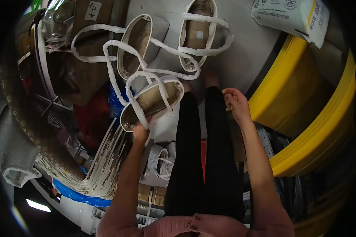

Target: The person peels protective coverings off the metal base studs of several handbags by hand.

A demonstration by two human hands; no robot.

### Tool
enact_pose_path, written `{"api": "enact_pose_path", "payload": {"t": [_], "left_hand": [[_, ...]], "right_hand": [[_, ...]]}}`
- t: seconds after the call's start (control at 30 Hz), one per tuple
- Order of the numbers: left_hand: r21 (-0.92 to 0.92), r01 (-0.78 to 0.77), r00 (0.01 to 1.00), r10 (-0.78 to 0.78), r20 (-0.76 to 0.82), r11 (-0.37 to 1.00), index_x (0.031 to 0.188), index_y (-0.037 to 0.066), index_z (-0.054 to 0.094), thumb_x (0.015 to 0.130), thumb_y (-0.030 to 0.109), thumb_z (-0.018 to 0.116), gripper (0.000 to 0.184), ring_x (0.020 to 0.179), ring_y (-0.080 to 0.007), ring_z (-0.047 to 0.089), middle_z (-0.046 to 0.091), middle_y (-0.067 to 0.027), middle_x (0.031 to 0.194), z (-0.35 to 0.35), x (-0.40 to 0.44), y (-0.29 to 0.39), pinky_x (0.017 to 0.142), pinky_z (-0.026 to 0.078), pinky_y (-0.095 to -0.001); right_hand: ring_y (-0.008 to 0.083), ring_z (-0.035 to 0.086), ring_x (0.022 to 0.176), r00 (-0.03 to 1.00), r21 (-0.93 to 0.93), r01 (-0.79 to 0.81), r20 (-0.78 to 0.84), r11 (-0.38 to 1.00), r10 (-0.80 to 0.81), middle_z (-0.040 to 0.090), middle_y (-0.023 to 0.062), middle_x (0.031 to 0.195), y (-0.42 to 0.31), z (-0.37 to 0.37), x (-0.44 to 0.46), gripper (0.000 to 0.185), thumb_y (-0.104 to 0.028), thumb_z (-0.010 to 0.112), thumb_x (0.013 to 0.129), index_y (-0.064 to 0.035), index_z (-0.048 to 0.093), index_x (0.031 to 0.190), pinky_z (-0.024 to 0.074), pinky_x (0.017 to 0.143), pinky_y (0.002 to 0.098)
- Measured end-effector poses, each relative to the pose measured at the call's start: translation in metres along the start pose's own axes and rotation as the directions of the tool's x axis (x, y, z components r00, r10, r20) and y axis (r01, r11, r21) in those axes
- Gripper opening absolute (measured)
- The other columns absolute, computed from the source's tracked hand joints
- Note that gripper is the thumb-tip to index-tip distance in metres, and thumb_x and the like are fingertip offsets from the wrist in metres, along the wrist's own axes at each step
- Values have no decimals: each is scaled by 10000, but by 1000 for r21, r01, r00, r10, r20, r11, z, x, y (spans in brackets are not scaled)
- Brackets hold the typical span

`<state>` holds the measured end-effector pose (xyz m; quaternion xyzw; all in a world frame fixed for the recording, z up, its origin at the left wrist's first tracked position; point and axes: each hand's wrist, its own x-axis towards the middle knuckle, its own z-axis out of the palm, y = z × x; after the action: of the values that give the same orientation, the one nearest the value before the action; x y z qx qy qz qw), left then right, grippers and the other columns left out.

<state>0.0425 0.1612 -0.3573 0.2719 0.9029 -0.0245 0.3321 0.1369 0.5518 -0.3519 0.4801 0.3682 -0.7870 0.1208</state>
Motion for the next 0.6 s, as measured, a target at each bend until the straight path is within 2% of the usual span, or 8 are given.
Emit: {"api": "enact_pose_path", "payload": {"t": [0.1,0.17,0.23,0.3,0.47,0.5,0.53,0.6], "left_hand": [[-18,23,995,-24,-97,1000,1075,278,488,624,24,460,518,721,-285,529,537,-110,747,45,55,7,676,429,-392],[-17,25,989,-27,-144,1000,1097,275,468,640,42,463,513,806,-292,503,528,-110,815,70,87,10,792,369,-414],[-25,38,992,-41,-120,999,1112,272,454,654,57,465,506,860,-300,483,519,-109,878,96,98,6,853,321,-436],[168,275,957,-252,-146,946,1134,270,431,685,79,460,488,967,-322,412,448,-126,1024,115,103,0,903,230,-477],[115,433,901,-432,-34,894,1144,214,419,675,140,506,483,1020,-338,346,387,-156,1077,106,105,-15,907,216,-457],[120,511,845,-523,111,851,1144,193,413,660,148,521,499,1017,-332,348,390,-154,1071,92,101,-13,902,228,-448],[136,581,763,-595,253,803,1145,171,407,645,155,537,517,1014,-325,349,393,-151,1065,70,100,-6,897,239,-439],[98,643,728,-646,228,759,1111,135,443,640,129,566,488,967,-333,396,409,-154,1079,22,98,22,852,314,-364]], "right_hand": [[69,443,558,996,-273,20,-75,962,-42,520,3,679,11,4,57,121,-95,477,787,-30,549,859,371,525,187],[99,494,570,929,-530,276,-68,802,-365,559,36,654,27,5,100,175,-175,539,754,-7,573,787,403,542,217],[172,550,636,945,-603,165,-129,780,-300,585,94,699,38,6,137,324,-314,592,696,4,581,754,427,586,266],[261,568,699,957,-777,-73,-232,625,-176,588,139,727,32,19,162,471,-447,582,648,2,588,790,435,622,317],[342,542,790,939,-907,-161,-262,388,-225,574,196,786,20,44,199,448,-428,500,682,-3,599,786,425,693,383],[351,535,807,912,-920,-211,-307,329,-272,568,211,800,17,41,201,415,-388,472,700,-2,602,779,420,713,394],[351,535,807,907,-917,-214,-314,336,-279,568,211,800,7,37,196,415,-388,472,700,-2,602,779,420,713,394],[357,533,809,888,-891,-247,-365,380,-280,563,223,808,-22,28,182,366,-310,432,695,9,602,754,413,731,401]]}}
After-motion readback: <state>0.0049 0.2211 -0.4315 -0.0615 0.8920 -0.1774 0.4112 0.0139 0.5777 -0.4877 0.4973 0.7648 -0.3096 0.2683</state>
